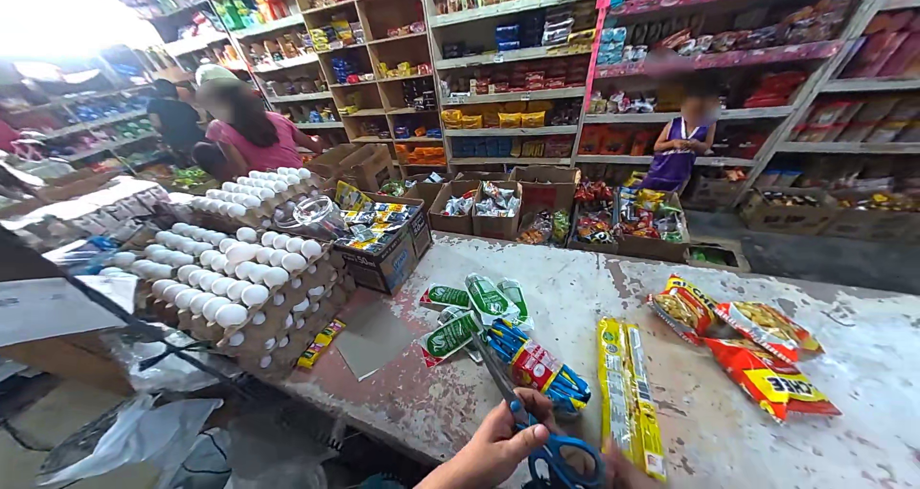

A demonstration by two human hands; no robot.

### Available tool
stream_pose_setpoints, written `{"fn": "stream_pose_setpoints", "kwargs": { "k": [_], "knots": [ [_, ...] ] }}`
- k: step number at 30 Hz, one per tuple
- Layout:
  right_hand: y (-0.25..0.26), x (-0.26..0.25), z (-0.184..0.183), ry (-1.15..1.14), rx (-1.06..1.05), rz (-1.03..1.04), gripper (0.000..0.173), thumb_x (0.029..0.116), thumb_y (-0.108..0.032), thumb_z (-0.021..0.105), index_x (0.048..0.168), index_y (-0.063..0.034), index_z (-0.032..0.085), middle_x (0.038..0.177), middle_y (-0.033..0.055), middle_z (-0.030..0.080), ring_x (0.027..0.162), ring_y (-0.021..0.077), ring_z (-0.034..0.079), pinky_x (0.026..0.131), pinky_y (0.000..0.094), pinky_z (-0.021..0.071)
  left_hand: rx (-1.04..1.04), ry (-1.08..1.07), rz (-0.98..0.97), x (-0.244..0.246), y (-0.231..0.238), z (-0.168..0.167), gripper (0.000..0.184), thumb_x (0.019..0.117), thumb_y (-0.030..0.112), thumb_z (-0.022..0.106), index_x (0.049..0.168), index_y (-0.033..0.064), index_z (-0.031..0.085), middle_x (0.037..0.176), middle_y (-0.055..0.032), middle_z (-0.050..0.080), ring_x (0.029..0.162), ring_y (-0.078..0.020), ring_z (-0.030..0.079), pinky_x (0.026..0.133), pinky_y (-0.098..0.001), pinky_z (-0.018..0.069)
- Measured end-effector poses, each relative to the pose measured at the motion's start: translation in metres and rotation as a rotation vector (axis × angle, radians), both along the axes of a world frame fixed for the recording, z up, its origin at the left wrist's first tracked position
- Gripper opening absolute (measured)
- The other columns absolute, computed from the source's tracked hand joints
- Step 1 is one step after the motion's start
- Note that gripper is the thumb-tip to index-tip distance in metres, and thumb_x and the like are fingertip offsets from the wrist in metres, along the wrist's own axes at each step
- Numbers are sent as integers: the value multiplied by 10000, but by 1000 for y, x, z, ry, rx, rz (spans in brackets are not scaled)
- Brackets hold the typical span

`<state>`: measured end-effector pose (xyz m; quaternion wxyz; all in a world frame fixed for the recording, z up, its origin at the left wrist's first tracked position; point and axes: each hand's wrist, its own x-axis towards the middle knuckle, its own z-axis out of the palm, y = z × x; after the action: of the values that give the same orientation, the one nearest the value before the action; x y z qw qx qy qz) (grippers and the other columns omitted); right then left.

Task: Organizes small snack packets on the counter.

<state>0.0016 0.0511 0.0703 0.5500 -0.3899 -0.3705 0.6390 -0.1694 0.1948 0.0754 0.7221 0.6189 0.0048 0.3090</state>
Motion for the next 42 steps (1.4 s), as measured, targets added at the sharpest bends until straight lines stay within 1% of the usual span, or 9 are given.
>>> {"fn": "stream_pose_setpoints", "kwargs": {
  "k": [2, 7, 11, 16, 19, 23, 26, 30, 42],
  "knots": [
    [-9, 5, 5, 18, -106, -83, 563, 1055, -581, 322, 1105, -192, 727, 1002, -23, 764, 927, 69, 705, 843, 276, 585, 27, 4, -129, 11, -2, -1, 260, 1031, 273, 604, 1255, 141, 586, 1144, 104, 668, 1044, 22, 624, 929, -215, 533],
    [-36, 36, -12, 143, -122, 101, 292, 923, -456, 726, 1049, -198, 782, 947, -4, 767, 831, 73, 722, 756, 261, 611, 277, 64, -369, 43, -16, -12, 357, 1039, 295, 598, 1172, -36, 598, 1118, -86, 670, 1049, -83, 627, 970, -297, 514],
    [-62, 50, -23, 169, -85, 198, 207, 893, -308, 752, 1061, -189, 778, 938, -45, 746, 828, 35, 691, 770, 229, 579, 362, 105, -377, 50, -23, -22, 416, 1036, 372, 588, 1131, -29, 640, 1093, -110, 647, 1038, -89, 602, 940, -268, 495],
    [-56, 40, -5, 51, -194, 178, 296, 829, -358, 849, 1065, -201, 764, 1003, -35, 771, 908, 63, 726, 826, 248, 600, 458, 201, -362, 58, -24, -16, 447, 1034, 395, 579, 1141, -35, 638, 1073, -139, 666, 1039, -151, 615, 960, -332, 494],
    [-47, 37, 0, 104, -204, 16, 283, 841, -263, 845, 1076, -133, 754, 1018, 31, 766, 939, 140, 733, 878, 310, 603, 586, 295, -144, 60, -15, -8, 399, 1024, 333, 605, 1187, -28, 646, 1117, -153, 673, 1061, -195, 638, 946, -372, 525],
    [-52, 56, 15, -47, -372, -100, 343, 811, -231, 820, 1088, -97, 669, 920, 27, 741, 803, 142, 726, 739, 290, 619, 756, 512, 422, 46, 15, -8, 460, 985, 367, 641, 1255, -4, 662, 1238, -228, 653, 1177, -391, 610, 988, -571, 498],
    [-57, 73, 22, -323, -532, 26, 215, 954, -220, 683, 1121, -95, 632, 856, -36, 695, 743, 78, 683, 703, 243, 587, 725, 643, 618, 34, 45, -12, 516, 955, 351, 667, 1317, -15, 633, 1329, -270, 589, 1246, -462, 540, 1021, -611, 454],
    [-49, 82, 36, -516, -657, 287, 363, 984, -478, 590, 1084, -129, 581, 865, -56, 640, 716, 33, 602, 633, 219, 498, 753, 733, 662, 31, 66, -19, 501, 966, 351, 660, 1313, -10, 644, 1340, -285, 577, 1249, -470, 535, 1018, -587, 460],
    [5, 101, 72, -566, -813, 400, 350, 1062, -471, 483, 1025, -144, 604, 816, -34, 654, 688, 57, 632, 585, 229, 496, 709, 769, 506, 31, 96, -31, 364, 977, 357, 625, 1260, 148, 718, 1324, -251, 536, 1245, -462, 472, 1023, -601, 402]
  ]
}}
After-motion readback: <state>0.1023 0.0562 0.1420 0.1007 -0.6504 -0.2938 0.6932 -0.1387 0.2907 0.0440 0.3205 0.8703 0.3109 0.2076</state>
